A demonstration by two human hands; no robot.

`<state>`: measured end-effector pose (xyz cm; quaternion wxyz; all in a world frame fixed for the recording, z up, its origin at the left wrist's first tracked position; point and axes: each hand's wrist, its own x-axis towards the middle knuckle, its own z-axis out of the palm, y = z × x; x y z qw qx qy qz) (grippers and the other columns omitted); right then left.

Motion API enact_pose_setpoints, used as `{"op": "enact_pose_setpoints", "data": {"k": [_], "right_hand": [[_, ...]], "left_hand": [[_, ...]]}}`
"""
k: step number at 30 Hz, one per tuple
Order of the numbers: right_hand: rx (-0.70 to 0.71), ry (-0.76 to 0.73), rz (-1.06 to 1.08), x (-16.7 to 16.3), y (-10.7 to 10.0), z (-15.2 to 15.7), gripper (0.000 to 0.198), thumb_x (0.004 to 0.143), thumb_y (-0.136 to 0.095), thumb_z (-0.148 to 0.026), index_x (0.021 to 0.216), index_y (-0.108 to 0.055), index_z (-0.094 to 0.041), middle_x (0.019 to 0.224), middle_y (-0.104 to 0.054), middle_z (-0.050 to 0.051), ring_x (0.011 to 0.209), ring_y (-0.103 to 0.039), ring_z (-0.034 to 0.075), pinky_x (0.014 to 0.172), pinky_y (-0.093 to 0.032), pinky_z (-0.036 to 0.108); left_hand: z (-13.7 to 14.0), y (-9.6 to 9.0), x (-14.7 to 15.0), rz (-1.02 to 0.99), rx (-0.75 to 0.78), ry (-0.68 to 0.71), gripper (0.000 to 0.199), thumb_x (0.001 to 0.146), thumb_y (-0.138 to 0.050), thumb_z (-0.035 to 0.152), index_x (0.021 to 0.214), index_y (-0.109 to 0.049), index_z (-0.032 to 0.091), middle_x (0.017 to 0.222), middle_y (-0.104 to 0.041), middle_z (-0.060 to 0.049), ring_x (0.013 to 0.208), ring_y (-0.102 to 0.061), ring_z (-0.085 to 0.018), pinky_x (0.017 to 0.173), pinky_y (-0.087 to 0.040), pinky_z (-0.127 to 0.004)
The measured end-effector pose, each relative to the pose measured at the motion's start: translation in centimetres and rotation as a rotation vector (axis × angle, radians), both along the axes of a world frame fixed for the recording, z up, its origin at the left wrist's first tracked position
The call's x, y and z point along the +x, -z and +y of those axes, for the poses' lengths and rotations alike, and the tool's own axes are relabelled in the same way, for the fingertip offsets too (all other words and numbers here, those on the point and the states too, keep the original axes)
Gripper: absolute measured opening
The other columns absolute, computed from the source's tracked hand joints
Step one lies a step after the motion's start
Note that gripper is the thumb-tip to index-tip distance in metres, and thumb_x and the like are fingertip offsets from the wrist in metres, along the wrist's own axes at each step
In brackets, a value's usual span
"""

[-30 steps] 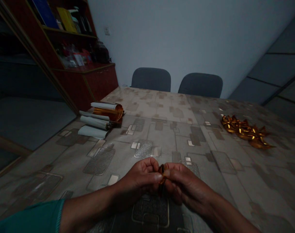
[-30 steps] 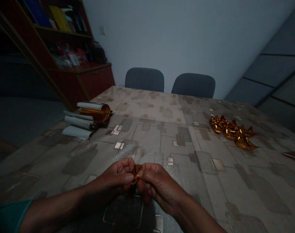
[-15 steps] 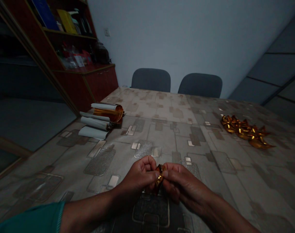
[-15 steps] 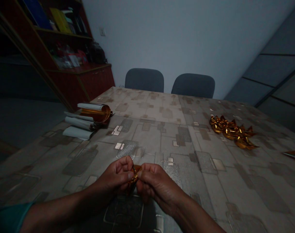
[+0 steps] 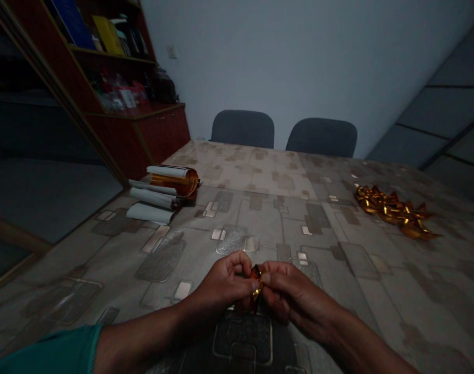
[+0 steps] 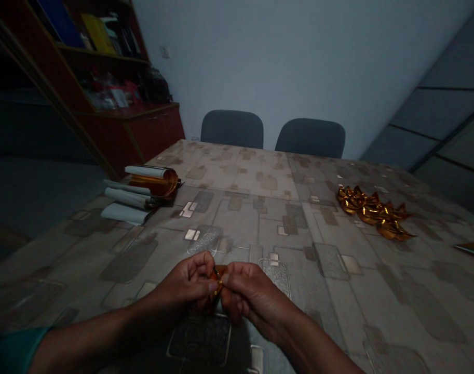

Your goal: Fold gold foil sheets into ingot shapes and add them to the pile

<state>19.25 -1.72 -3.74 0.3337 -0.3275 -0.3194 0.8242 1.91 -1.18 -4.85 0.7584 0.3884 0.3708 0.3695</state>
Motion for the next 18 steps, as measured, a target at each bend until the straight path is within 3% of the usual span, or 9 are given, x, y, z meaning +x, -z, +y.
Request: {"op": "enact_pose_setpoints", "data": {"k": [4, 12, 18], "right_hand": [[0.009, -0.008, 0.008, 0.0, -0.2, 0.1, 0.021, 0.081, -0.073, -0.03, 0.072, -0.062, -0.014, 0.052, -0.058, -0.002, 0.038, -0.044, 0.004, 0.038, -0.033, 0.014], [-0.032, 0.015, -0.005, 0.8, -1.1, 0.6, 0.023, 0.078, -0.075, -0.034, 0.078, -0.065, -0.014, 0.054, -0.055, -0.004, 0.042, -0.046, 0.005, 0.039, -0.034, 0.015], [-0.077, -0.004, 0.019, 0.7, -1.4, 0.5, 0.023, 0.075, -0.078, -0.034, 0.074, -0.065, -0.014, 0.052, -0.055, -0.004, 0.039, -0.044, 0.004, 0.036, -0.033, 0.014]], "left_hand": [[0.0, -0.3, -0.1, 0.001, -0.005, 0.019, 0.041, 0.066, -0.084, 0.035, 0.073, -0.047, 0.019, 0.054, -0.06, 0.006, 0.036, -0.048, -0.005, 0.037, -0.032, -0.015], [0.4, -2.5, -1.5, -0.211, -0.143, 0.137, 0.028, 0.077, -0.078, 0.032, 0.086, -0.061, 0.012, 0.071, -0.068, -0.004, 0.056, -0.062, -0.008, 0.053, -0.048, -0.015], [0.5, -2.0, -1.5, -0.213, -0.113, 0.135, 0.03, 0.073, -0.083, 0.024, 0.086, -0.057, 0.015, 0.075, -0.07, -0.003, 0.053, -0.064, -0.008, 0.051, -0.049, -0.014]]}}
